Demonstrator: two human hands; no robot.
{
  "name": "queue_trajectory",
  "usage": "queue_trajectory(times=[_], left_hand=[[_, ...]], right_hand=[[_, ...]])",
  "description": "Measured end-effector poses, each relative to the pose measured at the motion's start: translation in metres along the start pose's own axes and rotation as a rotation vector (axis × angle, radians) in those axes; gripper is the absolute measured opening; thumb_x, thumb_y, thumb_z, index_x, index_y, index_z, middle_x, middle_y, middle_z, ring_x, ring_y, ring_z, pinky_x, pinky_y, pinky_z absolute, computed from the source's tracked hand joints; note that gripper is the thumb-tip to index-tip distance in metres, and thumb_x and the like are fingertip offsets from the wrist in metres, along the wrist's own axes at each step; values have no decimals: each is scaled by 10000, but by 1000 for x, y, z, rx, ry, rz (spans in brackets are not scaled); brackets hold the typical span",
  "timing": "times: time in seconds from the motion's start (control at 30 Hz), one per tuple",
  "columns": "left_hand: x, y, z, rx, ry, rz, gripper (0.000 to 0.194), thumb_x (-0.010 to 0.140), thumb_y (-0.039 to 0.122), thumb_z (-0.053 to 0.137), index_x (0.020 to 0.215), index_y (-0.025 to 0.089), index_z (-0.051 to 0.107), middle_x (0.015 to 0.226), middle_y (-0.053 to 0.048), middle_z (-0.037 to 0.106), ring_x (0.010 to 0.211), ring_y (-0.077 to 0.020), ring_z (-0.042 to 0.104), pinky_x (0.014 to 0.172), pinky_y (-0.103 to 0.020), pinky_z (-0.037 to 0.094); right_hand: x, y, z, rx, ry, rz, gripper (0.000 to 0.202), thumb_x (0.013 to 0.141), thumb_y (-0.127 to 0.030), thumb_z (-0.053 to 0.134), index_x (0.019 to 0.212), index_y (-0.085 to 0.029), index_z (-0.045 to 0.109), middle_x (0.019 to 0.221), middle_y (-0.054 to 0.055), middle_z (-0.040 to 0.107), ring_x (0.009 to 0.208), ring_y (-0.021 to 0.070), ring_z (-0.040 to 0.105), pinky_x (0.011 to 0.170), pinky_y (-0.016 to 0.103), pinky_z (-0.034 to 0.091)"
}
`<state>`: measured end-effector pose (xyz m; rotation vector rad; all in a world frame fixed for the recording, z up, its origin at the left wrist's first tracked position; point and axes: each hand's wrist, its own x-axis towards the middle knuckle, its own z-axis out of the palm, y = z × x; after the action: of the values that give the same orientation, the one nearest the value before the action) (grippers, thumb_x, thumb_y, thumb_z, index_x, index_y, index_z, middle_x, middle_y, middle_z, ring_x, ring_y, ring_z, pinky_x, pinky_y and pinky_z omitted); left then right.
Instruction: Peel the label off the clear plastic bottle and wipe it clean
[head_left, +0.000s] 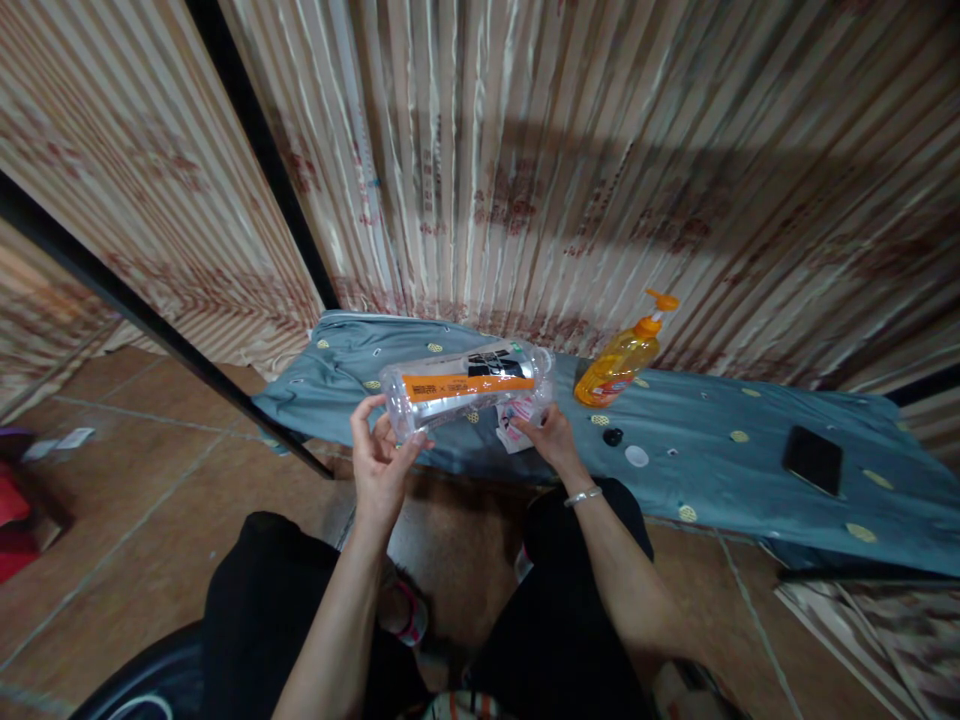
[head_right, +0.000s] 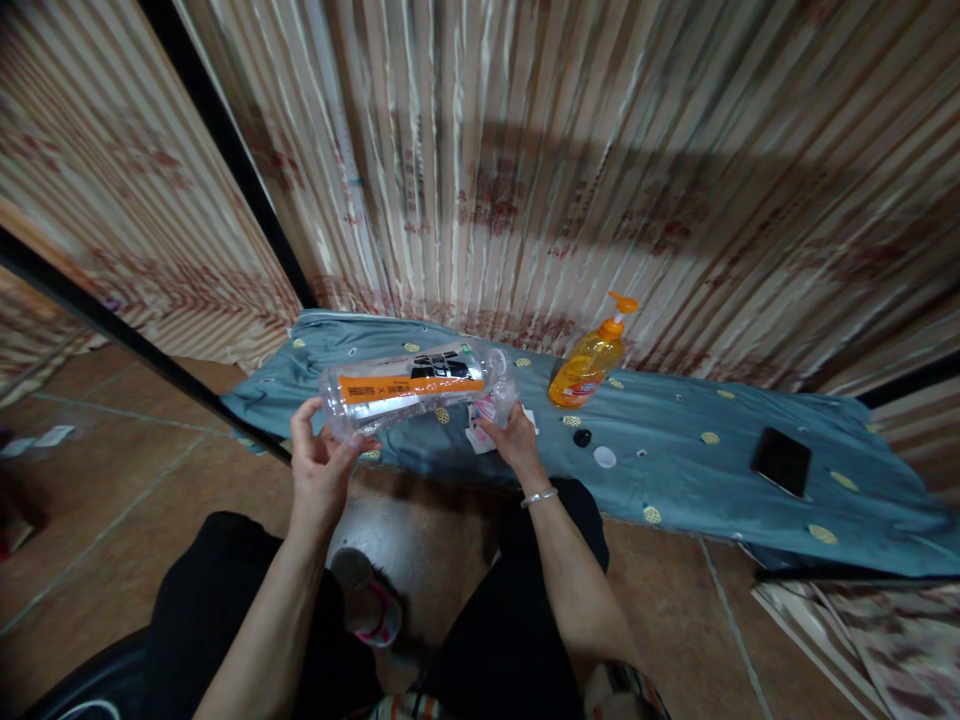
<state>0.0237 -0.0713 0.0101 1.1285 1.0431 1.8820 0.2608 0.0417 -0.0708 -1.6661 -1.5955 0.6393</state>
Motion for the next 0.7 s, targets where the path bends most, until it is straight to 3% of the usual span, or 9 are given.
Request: queue_trajectory(times=[0.7], left_hand=[[1,-5,-2,14,-4,43,597,725,311,803,1184,284,421,994,-18,644,782,-155,684,552,-198,552]], right_hand=[[3,8,4,-14,9,-7,465,670,-487,754,992,-209,566,922,84,714,892,299,685,778,403,535]])
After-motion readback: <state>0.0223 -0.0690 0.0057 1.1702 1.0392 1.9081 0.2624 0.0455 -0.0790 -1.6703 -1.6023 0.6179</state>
